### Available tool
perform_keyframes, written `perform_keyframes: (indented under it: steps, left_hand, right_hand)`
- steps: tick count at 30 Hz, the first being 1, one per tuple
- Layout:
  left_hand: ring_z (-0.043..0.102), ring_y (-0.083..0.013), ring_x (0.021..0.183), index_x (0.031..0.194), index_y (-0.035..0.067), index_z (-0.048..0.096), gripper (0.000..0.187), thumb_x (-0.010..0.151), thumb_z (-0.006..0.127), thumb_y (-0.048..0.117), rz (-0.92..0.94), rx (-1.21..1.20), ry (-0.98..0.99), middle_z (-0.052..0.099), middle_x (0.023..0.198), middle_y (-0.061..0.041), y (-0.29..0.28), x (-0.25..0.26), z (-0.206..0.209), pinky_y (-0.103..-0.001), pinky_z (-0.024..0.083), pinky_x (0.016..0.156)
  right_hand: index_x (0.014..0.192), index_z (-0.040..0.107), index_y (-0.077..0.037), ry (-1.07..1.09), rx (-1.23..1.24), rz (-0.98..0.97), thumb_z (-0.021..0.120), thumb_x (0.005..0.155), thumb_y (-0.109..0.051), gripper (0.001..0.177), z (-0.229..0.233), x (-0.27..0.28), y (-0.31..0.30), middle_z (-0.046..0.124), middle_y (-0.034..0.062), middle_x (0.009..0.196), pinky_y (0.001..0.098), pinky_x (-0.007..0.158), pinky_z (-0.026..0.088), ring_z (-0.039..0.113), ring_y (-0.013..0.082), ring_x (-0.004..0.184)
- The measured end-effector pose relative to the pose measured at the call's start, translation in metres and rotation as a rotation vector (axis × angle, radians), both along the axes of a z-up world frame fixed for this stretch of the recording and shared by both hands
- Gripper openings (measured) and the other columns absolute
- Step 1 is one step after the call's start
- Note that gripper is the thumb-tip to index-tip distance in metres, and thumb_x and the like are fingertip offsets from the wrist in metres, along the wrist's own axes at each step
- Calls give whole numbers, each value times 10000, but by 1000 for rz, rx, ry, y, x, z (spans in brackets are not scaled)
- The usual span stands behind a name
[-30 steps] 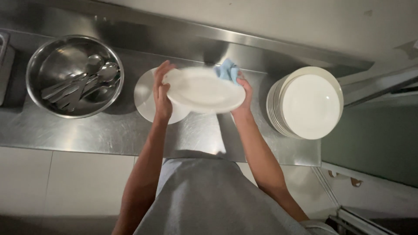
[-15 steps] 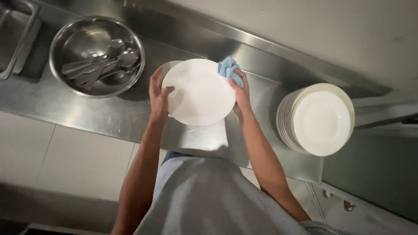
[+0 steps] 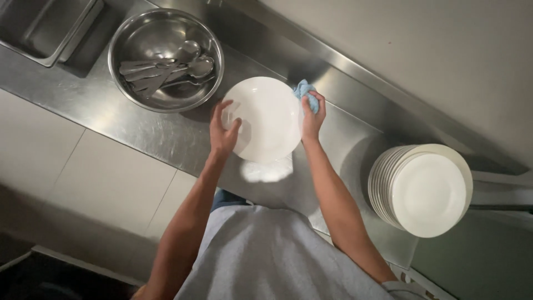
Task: Drying white plates with a blue cloth and stacking them on a stainless steel counter.
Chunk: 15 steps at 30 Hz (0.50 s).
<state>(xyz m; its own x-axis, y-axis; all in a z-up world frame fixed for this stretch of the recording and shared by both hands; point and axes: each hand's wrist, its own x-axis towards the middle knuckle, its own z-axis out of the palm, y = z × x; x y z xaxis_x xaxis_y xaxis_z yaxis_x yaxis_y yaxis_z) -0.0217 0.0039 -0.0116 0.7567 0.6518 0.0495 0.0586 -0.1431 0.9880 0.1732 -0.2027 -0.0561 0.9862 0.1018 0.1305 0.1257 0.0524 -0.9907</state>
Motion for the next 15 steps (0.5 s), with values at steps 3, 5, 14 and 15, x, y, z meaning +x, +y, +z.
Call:
perform_keyframes:
  steps: [3, 5, 14, 15]
  left_hand:
    - [590, -309, 1319, 1403, 145, 562, 589, 826, 679, 150, -8, -143, 96, 597, 1409, -129, 5, 5, 8, -468, 471, 1130]
    - [540, -320, 1344, 1411, 136, 553, 596, 834, 700, 137, -6, -90, 98, 552, 1444, -141, 8, 7, -9, -470, 434, 1135]
    - [451, -373, 1418, 1375, 133, 584, 546, 861, 754, 63, 0, 214, 72, 489, 1503, -186, 19, 17, -41, -452, 369, 1187]
    - [436, -378, 1420, 1370, 128, 582, 531, 871, 756, 73, -12, 242, 79, 468, 1517, -195, 19, 17, -41, -457, 362, 1183]
  right_hand:
    - [1141, 639, -39, -12, -4, -29, 756, 966, -179, 253, -11, -1, 6, 635, 61, 1183, 326, 1032, 453, 581, 183, 1120]
    - [1155, 628, -37, -24, 7, -41, 747, 975, -185, 261, -24, 3, 8, 626, 67, 1198, 332, 1044, 449, 575, 187, 1136]
    - [1229, 576, -26, -126, -54, -156, 677, 1033, -228, 299, -43, 0, 17, 582, 97, 1259, 358, 1074, 438, 550, 218, 1188]
    - [1236, 570, -23, -158, -84, -166, 667, 1045, -237, 302, -44, -1, 16, 582, 102, 1264, 359, 1086, 429, 548, 225, 1200]
